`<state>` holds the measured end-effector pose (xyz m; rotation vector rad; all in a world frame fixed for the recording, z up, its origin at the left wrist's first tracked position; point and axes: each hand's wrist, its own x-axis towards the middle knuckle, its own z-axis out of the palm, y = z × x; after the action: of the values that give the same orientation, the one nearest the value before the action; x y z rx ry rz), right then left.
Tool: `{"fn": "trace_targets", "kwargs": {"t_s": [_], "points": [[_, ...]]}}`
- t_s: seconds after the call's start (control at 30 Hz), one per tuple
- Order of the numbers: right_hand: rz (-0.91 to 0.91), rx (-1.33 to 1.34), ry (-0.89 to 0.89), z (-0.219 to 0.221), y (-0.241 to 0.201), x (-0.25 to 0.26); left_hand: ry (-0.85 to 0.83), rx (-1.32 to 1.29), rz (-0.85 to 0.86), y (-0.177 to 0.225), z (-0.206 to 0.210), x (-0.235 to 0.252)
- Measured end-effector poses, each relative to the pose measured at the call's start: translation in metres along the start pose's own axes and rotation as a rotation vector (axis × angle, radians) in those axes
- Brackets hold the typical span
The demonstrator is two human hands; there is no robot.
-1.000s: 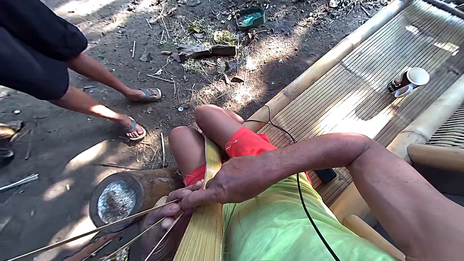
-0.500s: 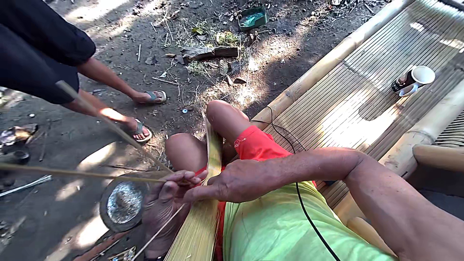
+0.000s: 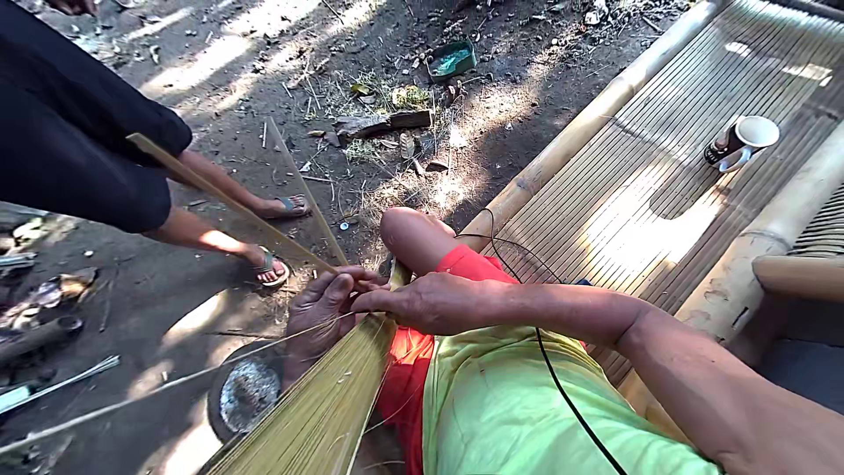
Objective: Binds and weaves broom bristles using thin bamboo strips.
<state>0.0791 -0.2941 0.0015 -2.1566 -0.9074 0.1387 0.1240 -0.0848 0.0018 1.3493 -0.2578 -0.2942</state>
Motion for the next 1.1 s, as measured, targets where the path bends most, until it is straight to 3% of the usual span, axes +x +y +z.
{"fn": "trace_targets", "kwargs": {"t_s": [0.33, 0.63, 0.9, 1.1], "points": [[-0.029, 0.125, 0.080, -0.002, 0.006, 0.035, 0.006, 0.044, 0.042, 0.014, -0.021, 0.026], [-0.071, 0.192, 0.048, 0.000, -0.012, 0.056, -0.026, 0.073, 0.085, 0.023, -0.054, 0.019], [-0.104, 0.173, -0.005, 0.006, -0.042, 0.035, -0.148, 0.038, 0.041, 0.046, -0.053, -0.012], [-0.113, 0.130, -0.101, 0.020, -0.043, 0.014, -0.134, -0.046, 0.032, 0.028, -0.045, -0.039]]}}
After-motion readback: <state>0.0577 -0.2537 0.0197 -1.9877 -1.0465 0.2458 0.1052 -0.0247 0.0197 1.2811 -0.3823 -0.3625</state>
